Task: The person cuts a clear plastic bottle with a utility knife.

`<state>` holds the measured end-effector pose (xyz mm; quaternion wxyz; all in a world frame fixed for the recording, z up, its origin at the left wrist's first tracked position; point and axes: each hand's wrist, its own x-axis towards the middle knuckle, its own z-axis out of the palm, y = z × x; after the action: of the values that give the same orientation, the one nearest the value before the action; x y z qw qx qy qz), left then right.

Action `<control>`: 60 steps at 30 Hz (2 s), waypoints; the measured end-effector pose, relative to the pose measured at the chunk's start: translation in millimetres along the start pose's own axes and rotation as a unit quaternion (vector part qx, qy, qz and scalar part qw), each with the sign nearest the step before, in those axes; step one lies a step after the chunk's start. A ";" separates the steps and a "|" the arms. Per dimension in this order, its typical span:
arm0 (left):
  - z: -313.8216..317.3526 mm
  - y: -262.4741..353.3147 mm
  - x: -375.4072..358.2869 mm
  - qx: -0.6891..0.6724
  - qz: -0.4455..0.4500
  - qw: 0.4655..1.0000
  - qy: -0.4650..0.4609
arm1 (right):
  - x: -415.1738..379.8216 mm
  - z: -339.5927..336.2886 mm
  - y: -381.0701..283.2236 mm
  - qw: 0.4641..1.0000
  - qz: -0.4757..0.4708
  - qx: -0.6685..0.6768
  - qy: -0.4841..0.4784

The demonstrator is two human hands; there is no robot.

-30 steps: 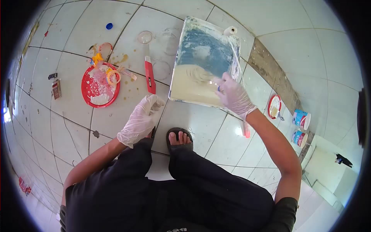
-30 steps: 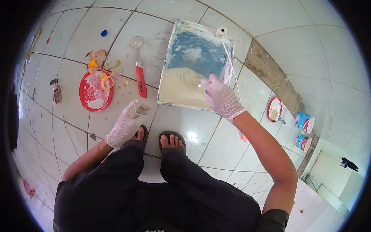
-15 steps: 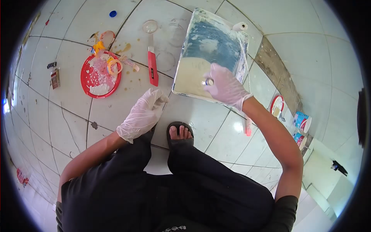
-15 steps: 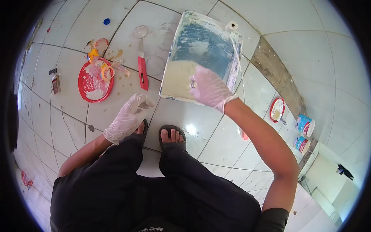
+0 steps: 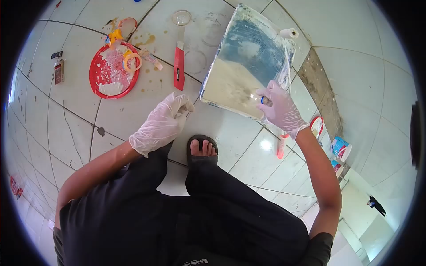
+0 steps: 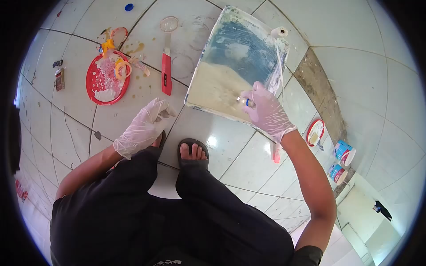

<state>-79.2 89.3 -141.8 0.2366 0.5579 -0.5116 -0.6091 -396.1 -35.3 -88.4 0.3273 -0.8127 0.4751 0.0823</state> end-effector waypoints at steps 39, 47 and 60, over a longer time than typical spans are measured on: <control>2.8 0.7 -1.6 0.008 -0.045 0.999 -0.029 | 40.5 -1.1 -18.7 0.998 -0.070 0.005 0.005; 1.7 -4.9 -2.2 0.008 -0.041 0.999 -0.022 | 12.8 -10.8 -2.0 0.979 -0.036 -0.188 -0.065; 7.4 6.2 1.1 -0.029 -0.057 0.998 -0.010 | 28.8 -8.0 -13.4 0.993 -0.071 -0.081 0.057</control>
<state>-88.1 88.8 -137.9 0.2129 0.5731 -0.4634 -0.6415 -371.0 -56.4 -89.0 0.2376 -0.8716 0.4257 0.0511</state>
